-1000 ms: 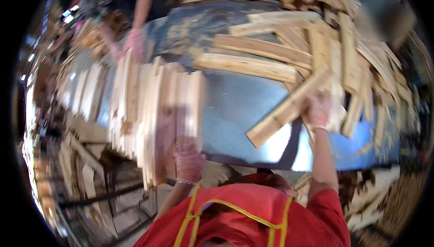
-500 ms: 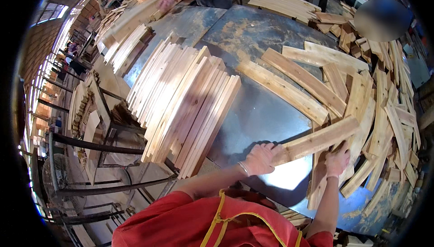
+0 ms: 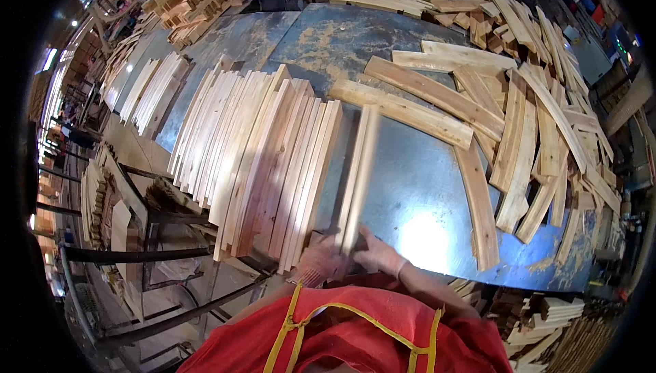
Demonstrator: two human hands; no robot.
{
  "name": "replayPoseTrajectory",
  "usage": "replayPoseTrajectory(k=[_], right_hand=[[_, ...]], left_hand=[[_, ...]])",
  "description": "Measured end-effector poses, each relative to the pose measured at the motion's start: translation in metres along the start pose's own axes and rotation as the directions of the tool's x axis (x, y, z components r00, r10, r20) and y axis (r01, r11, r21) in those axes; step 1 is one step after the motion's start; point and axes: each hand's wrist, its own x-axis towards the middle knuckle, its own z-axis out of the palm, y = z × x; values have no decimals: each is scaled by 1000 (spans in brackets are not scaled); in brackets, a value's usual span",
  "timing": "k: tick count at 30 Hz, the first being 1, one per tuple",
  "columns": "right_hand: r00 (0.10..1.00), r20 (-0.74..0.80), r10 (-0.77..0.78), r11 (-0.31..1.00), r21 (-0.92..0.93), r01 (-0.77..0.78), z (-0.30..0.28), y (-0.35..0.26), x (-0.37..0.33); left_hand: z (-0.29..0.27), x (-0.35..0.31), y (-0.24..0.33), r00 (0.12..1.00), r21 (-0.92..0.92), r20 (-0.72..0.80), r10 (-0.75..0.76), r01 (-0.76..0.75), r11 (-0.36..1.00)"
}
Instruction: The person picks up individual wooden planks from a large pile on a metal table and stacks them neatly. The person handles the wood by hand, aligning the planks into a growing stack while other workers are visible in the background.
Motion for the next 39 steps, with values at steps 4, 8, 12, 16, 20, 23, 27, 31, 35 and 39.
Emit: replayPoseTrajectory(k=[4, 8, 12, 16, 20, 23, 27, 31, 35, 39], right_hand=[[990, -43, 136, 985, -97, -140, 18, -73, 59], [983, 111, 146, 984, -122, -132, 9, -74, 101], [980, 191, 61, 998, -20, -59, -41, -99, 90], [887, -238, -396, 739, -655, 154, -166, -159, 104], [701, -506, -502, 552, -812, -191, -335, -181, 104], [656, -563, -502, 251, -821, -513, -389, -174, 96], [848, -483, -220, 328, -855, -402, -393, -211, 86], [942, -333, -50, 252, -917, -311, -335, -228, 82], [876, -196, -441, 100, -981, -169, -293, -156, 93], [890, -354, -286, 343, -905, -250, -277, -165, 88]], left_hand=[[-35, -3, -3, 848, 517, -278, 451, -264, 814], [-35, 26, 10, 721, 625, -448, 529, -171, 762], [-28, 58, 9, 875, 702, -324, 360, -32, 711], [-19, 57, -8, 793, 849, -349, 500, 41, 527], [-12, 54, 17, 796, 720, -518, 312, 210, 661], [4, 63, 17, 808, 763, -525, 267, 308, 568], [-9, 61, 11, 859, 779, -452, 242, 247, 576], [-5, 69, 7, 827, 764, -493, 272, 261, 590], [-9, 68, 12, 810, 781, -495, 314, 257, 569], [-9, 64, 0, 844, 773, -478, 242, 274, 572]])
